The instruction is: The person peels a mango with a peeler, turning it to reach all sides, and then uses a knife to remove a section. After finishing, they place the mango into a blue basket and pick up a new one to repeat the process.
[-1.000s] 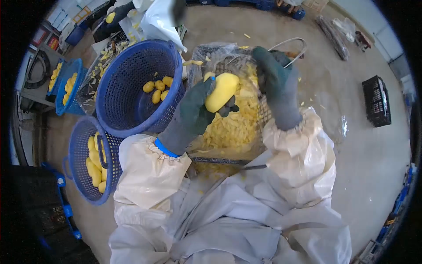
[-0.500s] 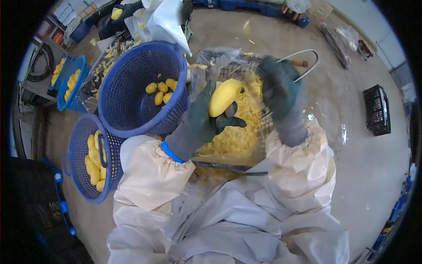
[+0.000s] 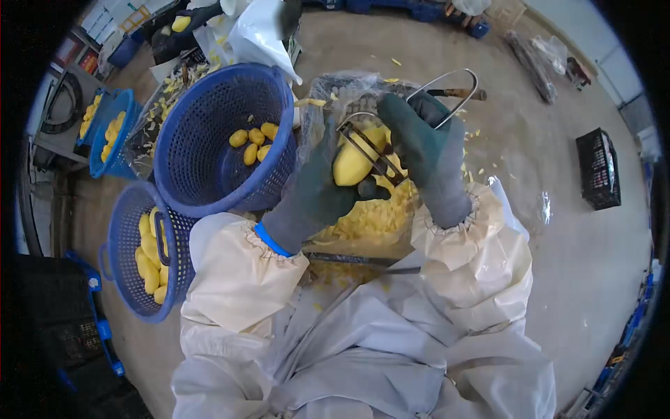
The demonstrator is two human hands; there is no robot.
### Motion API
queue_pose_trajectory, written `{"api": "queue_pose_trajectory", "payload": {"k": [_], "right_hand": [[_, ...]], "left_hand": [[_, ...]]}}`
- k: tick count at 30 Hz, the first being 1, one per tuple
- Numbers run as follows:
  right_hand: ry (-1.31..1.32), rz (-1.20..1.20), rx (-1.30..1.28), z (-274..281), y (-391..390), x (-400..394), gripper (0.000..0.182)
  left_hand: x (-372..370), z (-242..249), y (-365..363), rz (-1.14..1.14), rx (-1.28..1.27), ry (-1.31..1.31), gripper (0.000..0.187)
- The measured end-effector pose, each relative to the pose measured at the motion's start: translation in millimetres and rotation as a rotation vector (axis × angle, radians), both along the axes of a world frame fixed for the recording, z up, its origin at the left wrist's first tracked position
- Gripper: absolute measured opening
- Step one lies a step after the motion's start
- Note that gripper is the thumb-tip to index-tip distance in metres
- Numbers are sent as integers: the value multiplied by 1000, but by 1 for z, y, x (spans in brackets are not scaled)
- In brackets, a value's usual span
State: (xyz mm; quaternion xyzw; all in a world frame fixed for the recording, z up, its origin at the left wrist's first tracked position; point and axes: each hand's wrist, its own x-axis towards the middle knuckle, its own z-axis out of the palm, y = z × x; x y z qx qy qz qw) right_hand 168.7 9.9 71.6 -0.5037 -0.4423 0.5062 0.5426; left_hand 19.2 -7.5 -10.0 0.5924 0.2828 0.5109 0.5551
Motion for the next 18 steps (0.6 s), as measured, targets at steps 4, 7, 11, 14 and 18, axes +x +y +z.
{"api": "queue_pose_trajectory", "payload": {"k": [4,7,11,14,18], "right_hand": [[7,23,140,-14,4,0,16],[-85,-17,128,-16,2,5,21],[-217,-240,188,-26,22,18,20],[-268,-326,224,-31,38,41,21],[-40,-76,133,-4,1,7,15]], "left_hand": [[1,-4,3,-182,-267,-272,47],[3,4,-5,5,-80,81,49],[-14,-20,16,-457,-424,-362,44],[-20,-7,20,-682,-567,-647,41],[-1,28,-2,-261,-533,-474,47]]}}
